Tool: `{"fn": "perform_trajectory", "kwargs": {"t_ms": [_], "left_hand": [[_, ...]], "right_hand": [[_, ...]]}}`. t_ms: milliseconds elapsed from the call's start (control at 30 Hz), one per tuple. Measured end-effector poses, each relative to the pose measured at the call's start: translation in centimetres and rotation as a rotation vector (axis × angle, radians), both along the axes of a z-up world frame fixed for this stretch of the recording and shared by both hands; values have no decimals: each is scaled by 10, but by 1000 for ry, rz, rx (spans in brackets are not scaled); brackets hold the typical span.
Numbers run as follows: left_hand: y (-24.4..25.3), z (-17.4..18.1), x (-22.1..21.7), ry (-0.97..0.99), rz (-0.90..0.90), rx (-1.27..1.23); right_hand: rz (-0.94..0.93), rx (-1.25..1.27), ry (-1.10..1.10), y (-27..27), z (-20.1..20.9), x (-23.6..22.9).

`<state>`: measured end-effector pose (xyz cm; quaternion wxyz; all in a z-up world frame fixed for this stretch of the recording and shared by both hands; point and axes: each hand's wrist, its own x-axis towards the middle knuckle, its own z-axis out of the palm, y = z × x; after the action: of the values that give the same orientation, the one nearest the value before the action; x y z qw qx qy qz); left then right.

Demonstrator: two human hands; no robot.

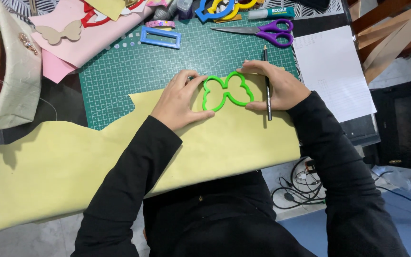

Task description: Tracing decorative patterns onto yellow leather using a stencil and pencil.

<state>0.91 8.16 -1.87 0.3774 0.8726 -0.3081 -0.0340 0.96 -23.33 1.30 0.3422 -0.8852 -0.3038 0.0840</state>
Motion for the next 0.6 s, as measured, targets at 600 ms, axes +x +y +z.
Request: {"fn": "perform_trajectory", "kwargs": {"t_ms": [600], "left_hand": [[-2, 11, -10, -104, 11, 4]], "right_hand": [[2, 3, -7, 2, 2, -1]]}}
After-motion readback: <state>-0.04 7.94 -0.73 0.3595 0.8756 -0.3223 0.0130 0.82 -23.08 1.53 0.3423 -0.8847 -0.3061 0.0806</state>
